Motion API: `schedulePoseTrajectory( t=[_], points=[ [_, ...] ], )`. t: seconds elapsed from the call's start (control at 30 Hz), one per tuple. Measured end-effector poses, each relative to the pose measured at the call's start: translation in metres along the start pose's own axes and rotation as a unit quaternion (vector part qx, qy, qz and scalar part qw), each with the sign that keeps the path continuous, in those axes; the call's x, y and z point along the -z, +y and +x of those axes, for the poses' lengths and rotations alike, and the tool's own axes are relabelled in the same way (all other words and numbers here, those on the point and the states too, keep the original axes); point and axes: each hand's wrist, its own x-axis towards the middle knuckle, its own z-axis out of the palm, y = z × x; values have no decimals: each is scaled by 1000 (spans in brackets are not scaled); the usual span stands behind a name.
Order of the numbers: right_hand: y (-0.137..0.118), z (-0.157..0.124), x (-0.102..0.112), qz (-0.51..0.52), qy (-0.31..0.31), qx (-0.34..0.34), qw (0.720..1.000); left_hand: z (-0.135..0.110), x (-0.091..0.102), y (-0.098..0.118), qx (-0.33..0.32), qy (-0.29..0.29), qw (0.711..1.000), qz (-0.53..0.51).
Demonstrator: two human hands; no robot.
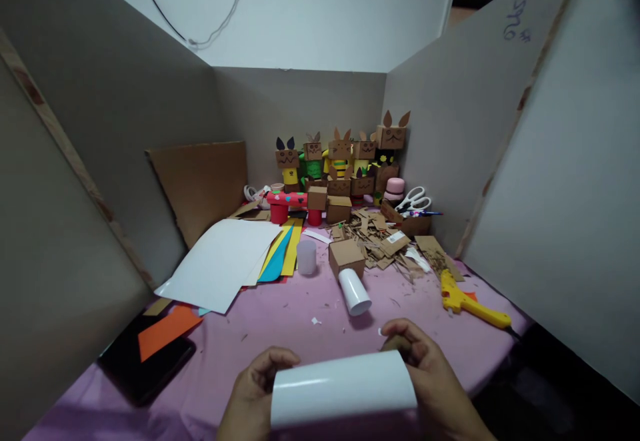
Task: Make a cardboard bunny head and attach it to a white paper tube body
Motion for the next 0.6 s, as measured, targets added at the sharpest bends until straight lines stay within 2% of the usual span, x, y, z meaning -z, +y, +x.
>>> schedulePoseTrajectory(
  t=[0.1,0.17,0.33,0.43,0.6],
  points=[
    [2,10,5,-4,-34,-101,994,4,2,-1,-7,-14,1000,27],
    [2,14,9,-18,-44,-130,990,5,3,0,-27,-22,998,50],
    [0,11,15,-30,-52,-107,992,7,6,-2,-75,-14,995,69],
    [0,6,16,-22,-60,-80,995,10,14,-3,-111,-36,988,100],
    [-4,-7,16,-76,-66,-21,995,8,30,4,-239,-122,939,216]
  ],
)
